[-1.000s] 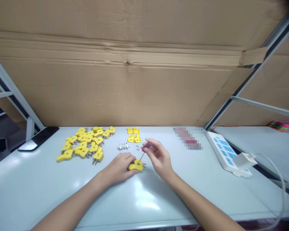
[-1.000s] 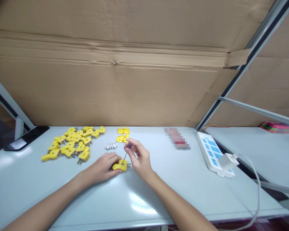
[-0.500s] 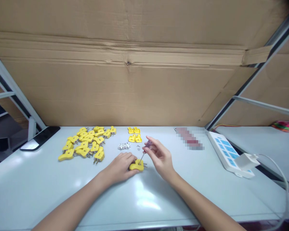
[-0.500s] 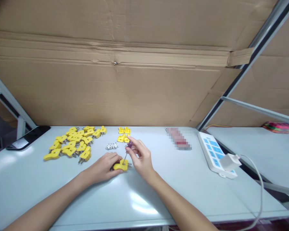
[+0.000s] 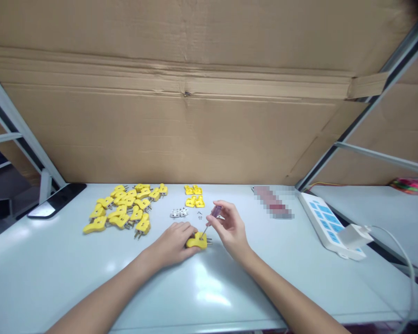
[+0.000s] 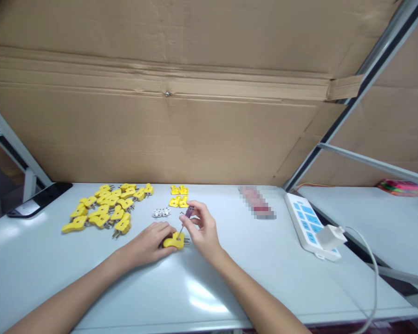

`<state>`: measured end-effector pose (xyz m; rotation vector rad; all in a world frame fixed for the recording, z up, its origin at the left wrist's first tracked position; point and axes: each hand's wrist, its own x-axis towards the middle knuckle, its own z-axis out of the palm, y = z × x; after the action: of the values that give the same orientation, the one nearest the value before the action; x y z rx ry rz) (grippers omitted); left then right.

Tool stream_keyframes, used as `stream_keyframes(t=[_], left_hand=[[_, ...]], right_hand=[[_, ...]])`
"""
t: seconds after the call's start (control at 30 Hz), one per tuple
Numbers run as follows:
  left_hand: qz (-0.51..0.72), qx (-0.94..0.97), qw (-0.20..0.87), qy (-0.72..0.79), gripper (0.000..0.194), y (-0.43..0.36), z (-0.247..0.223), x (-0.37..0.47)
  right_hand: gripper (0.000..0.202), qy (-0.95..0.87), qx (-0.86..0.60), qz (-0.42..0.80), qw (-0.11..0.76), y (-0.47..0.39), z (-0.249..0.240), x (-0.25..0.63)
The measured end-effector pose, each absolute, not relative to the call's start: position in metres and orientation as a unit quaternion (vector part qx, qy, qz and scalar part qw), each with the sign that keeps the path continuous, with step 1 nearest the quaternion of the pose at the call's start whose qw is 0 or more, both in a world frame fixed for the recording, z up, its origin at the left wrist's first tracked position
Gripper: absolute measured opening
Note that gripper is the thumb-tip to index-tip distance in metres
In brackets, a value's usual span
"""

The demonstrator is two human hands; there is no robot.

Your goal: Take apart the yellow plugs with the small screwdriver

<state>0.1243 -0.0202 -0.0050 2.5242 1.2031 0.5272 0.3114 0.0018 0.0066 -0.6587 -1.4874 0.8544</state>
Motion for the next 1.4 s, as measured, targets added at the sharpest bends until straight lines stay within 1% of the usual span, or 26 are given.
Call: stream_keyframes(t=[0.07, 0.23, 0.4, 0.5, 0.63, 0.77, 0.83, 1.0, 1.1, 1.2, 1.27, 1.4], left_hand=[[0.185, 0.878, 0.146, 0.417, 0.016, -0.020, -0.006, 0.124], [0.181, 0.879, 0.137, 0.419, 0.017, -0.021, -0.007, 0.123], [0.190, 0.884, 0.127, 0.409, 0.029, -0.021, -0.008, 0.123], [0.190, 0.883, 0.131, 0.410, 0.025, -0.022, -0.007, 0.123], [0.190, 0.879, 0.137, 0.415, 0.021, -0.022, -0.005, 0.125], [0.189, 0.878, 0.142, 0.416, 0.021, -0.022, -0.004, 0.125], [0.188, 0.878, 0.141, 0.417, 0.019, -0.023, -0.003, 0.125], [0.191, 0.875, 0.146, 0.419, 0.017, -0.023, -0.001, 0.126], [0.187, 0.875, 0.148, 0.421, 0.018, -0.023, -0.001, 0.126], [0.189, 0.875, 0.146, 0.420, 0.019, -0.022, -0.003, 0.125], [0.192, 0.876, 0.143, 0.420, 0.018, -0.022, -0.004, 0.125], [0.186, 0.877, 0.138, 0.421, 0.017, -0.022, -0.005, 0.124]], right_hand=[[0.028, -0.649, -0.291, 0.371, 0.597, 0.002, 0.007, 0.312], [0.035, -0.643, -0.280, 0.428, 0.570, 0.001, 0.012, 0.315], [0.028, -0.627, -0.283, 0.437, 0.579, 0.003, 0.014, 0.314], [0.028, -0.621, -0.285, 0.443, 0.581, 0.003, 0.014, 0.313], [0.037, -0.603, -0.283, 0.478, 0.573, 0.000, 0.015, 0.313], [0.030, -0.598, -0.278, 0.497, 0.564, -0.001, 0.013, 0.312], [0.028, -0.607, -0.276, 0.478, 0.572, 0.000, 0.010, 0.310], [0.031, -0.631, -0.306, 0.372, 0.608, 0.002, 0.005, 0.308], [0.040, -0.631, -0.298, 0.378, 0.608, 0.001, 0.006, 0.309], [0.034, -0.642, -0.287, 0.393, 0.592, 0.000, 0.007, 0.311], [0.029, -0.652, -0.293, 0.377, 0.589, -0.001, 0.007, 0.311], [0.033, -0.645, -0.324, 0.333, 0.607, 0.002, 0.004, 0.311]])
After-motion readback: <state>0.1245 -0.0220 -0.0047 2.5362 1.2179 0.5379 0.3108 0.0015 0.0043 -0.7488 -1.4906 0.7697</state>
